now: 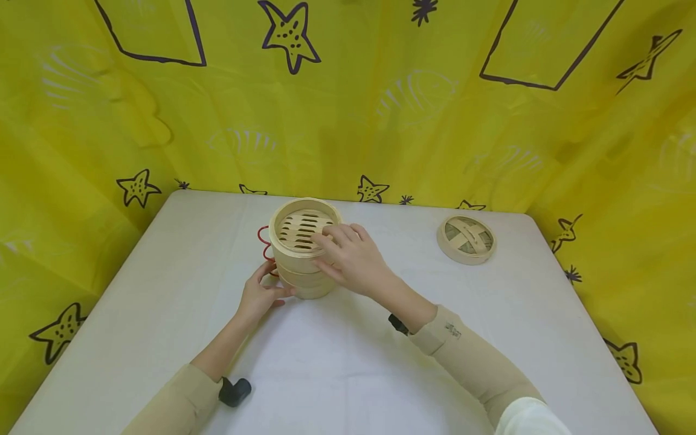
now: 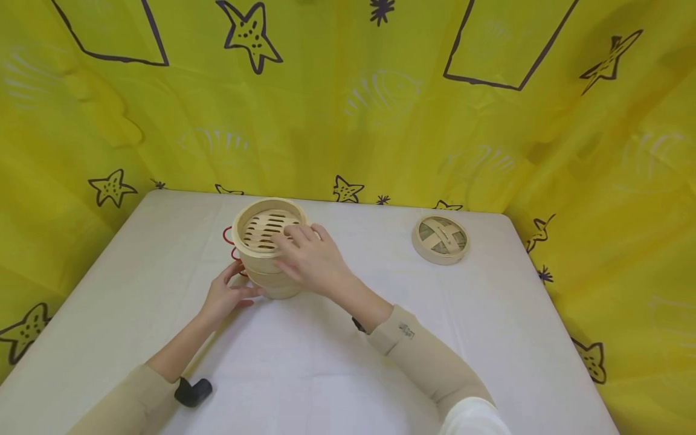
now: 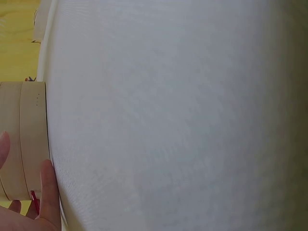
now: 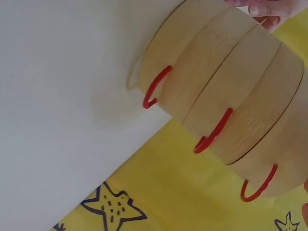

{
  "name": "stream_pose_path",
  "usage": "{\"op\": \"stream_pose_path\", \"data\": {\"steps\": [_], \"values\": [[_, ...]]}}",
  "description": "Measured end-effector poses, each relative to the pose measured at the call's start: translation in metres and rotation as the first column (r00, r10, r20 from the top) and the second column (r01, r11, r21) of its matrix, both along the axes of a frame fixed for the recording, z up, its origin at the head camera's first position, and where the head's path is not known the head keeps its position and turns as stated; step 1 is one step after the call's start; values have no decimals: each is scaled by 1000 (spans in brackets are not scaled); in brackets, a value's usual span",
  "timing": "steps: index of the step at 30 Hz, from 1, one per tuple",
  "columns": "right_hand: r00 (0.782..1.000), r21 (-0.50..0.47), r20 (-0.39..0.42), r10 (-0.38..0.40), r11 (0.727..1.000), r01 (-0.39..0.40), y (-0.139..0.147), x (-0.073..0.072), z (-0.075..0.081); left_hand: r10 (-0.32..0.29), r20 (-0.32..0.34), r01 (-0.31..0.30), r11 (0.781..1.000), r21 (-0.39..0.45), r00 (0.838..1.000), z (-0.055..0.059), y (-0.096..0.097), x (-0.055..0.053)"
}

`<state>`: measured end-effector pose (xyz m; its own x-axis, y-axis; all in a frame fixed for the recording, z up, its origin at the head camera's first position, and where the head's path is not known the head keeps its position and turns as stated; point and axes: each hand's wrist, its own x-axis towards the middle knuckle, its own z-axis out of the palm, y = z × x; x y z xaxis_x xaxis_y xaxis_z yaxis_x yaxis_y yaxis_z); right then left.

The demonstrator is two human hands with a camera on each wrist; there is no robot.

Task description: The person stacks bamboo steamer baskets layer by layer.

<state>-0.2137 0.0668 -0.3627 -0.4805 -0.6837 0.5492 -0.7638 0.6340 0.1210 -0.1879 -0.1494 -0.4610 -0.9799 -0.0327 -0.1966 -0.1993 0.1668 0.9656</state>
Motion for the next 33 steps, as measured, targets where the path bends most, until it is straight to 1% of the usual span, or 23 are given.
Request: {"op": "stream_pose_path", "data": {"steps": [5,11,21,26,33], "values": [[1000,-54,-15,-2,999,1,11,-1,-4,3,3,-3,1000,5,1000,0,0,-1],[999,-87,-19,-46,995,44,24,-5,-10,7,13,-7,1000,7,1000,-1,1,-1],[993,-135,41,-113,984,117,47,-10,-18,16,14,-16,1000,-1,1000,0,1,-1],[983,-126,76,-167,976,176,60,-14,-23,13,15,-13,1000,6,1000,-1,1,-1],[958,-127,130,-254,954,270,83,-21,-30,7,16,-7,1000,0,1000,-3,0,-2]]}}
